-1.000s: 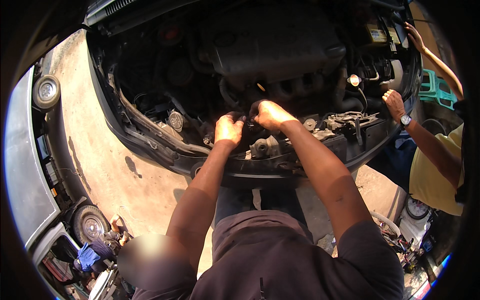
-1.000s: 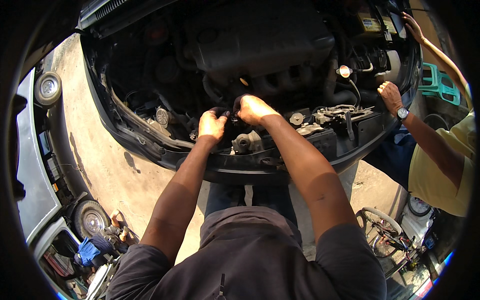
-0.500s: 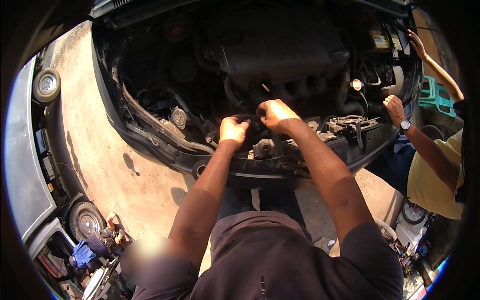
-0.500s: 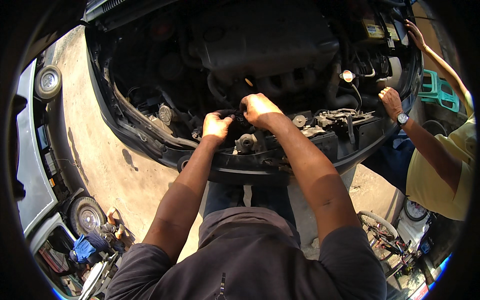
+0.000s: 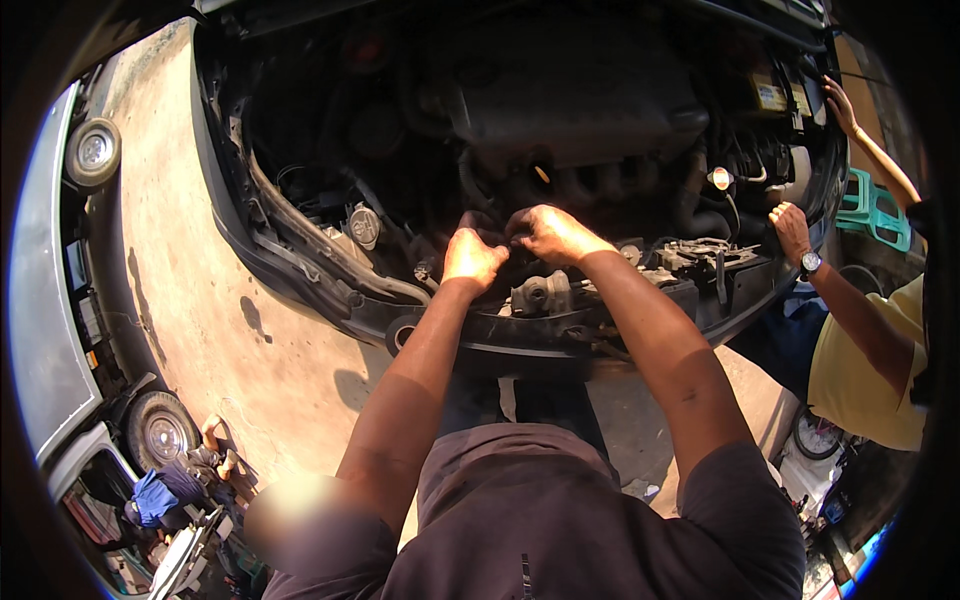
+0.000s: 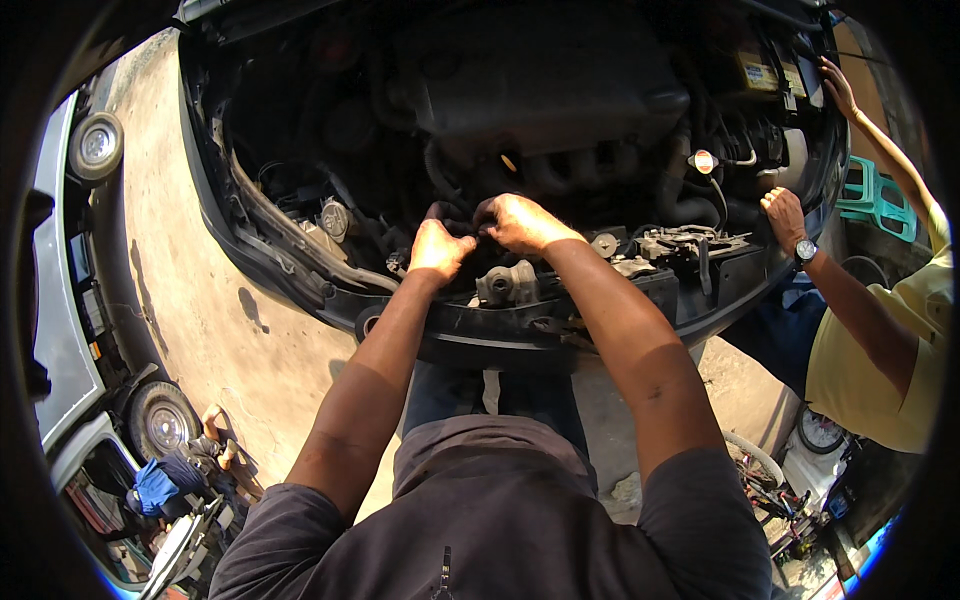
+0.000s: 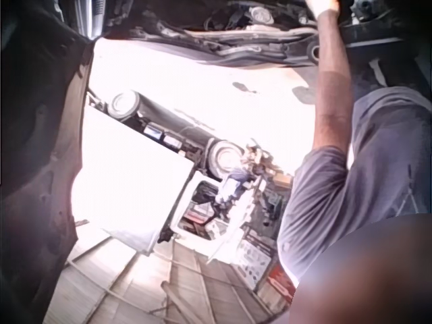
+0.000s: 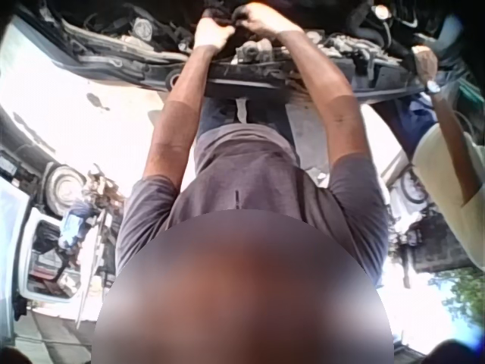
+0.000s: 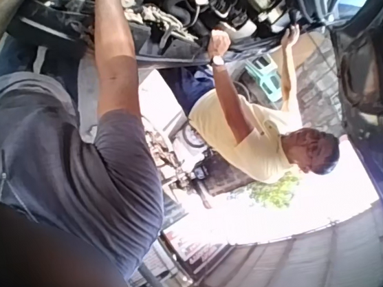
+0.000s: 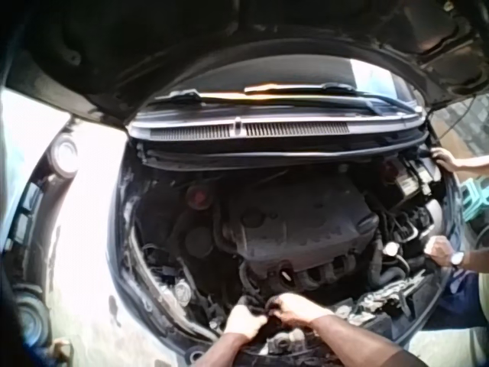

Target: The person works under the open hood of a car, handling a bundle of wires and using pliers to strip and twist wire ends. Another person stands nearby observing. The task involves repeated stripping and twisting of wires within the engine bay.

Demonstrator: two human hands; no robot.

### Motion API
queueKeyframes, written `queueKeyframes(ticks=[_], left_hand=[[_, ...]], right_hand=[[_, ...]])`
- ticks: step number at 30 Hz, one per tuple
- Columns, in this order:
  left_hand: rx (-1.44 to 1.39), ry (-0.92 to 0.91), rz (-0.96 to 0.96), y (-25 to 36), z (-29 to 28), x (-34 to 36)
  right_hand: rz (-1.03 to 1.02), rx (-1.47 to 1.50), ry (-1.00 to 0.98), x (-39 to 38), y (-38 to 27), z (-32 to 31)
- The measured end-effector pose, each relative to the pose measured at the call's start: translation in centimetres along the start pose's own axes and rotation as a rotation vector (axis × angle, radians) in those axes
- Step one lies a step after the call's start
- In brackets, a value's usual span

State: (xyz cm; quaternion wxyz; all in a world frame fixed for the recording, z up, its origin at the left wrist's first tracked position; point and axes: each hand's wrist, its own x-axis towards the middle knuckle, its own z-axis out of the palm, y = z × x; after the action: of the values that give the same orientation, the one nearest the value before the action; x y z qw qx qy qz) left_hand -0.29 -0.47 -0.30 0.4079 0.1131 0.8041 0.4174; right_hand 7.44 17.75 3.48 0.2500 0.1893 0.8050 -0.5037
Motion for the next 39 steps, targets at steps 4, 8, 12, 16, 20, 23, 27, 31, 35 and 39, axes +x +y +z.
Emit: queueKeyframes(ticks=[4, 8, 12, 16, 20, 23, 27, 31, 35, 39], left_hand=[[-0.243, -0.042, -0.006, -0.3, 0.1, 0.3], [-0.256, -0.096, -0.077, -0.3, 0.0, 0.4], [-0.096, -0.093, 0.003, 0.0, -0.1, 0.0], [-0.080, -0.106, 0.052, 0.3, -0.2, -0.1], [-0.072, -0.114, 0.035, 0.4, -0.3, -0.1], [-0.070, -0.112, 0.029, 0.5, -0.2, -0.1], [-0.159, -0.109, 0.023, 0.6, -0.1, -0.1], [-0.131, -0.110, 0.058, 0.7, -0.2, -0.2], [-0.022, -0.097, 0.083, 0.8, -0.4, -0.4], [-0.037, -0.072, 0.088, 1.3, -0.5, -0.6]], right_hand=[[0.101, 0.224, 0.027, 0.7, 0.9, 0.1], [0.163, 0.365, 0.046, 1.0, 1.5, 0.7], [0.251, 0.528, -0.005, 1.1, 1.5, 0.9], [0.298, 0.498, -0.001, 0.8, 1.1, 0.6], [0.298, 0.442, 0.009, 0.4, 0.8, 0.4], [0.267, 0.415, 0.014, 0.4, 1.1, 0.3], [0.191, 0.471, 0.030, 0.3, 1.8, 0.4], [0.174, 0.377, 0.045, -0.1, 1.8, 0.5], [0.110, 0.161, 0.039, -0.4, 1.0, 0.2], [0.089, 0.057, 0.005, -0.8, -0.2, -1.0]])
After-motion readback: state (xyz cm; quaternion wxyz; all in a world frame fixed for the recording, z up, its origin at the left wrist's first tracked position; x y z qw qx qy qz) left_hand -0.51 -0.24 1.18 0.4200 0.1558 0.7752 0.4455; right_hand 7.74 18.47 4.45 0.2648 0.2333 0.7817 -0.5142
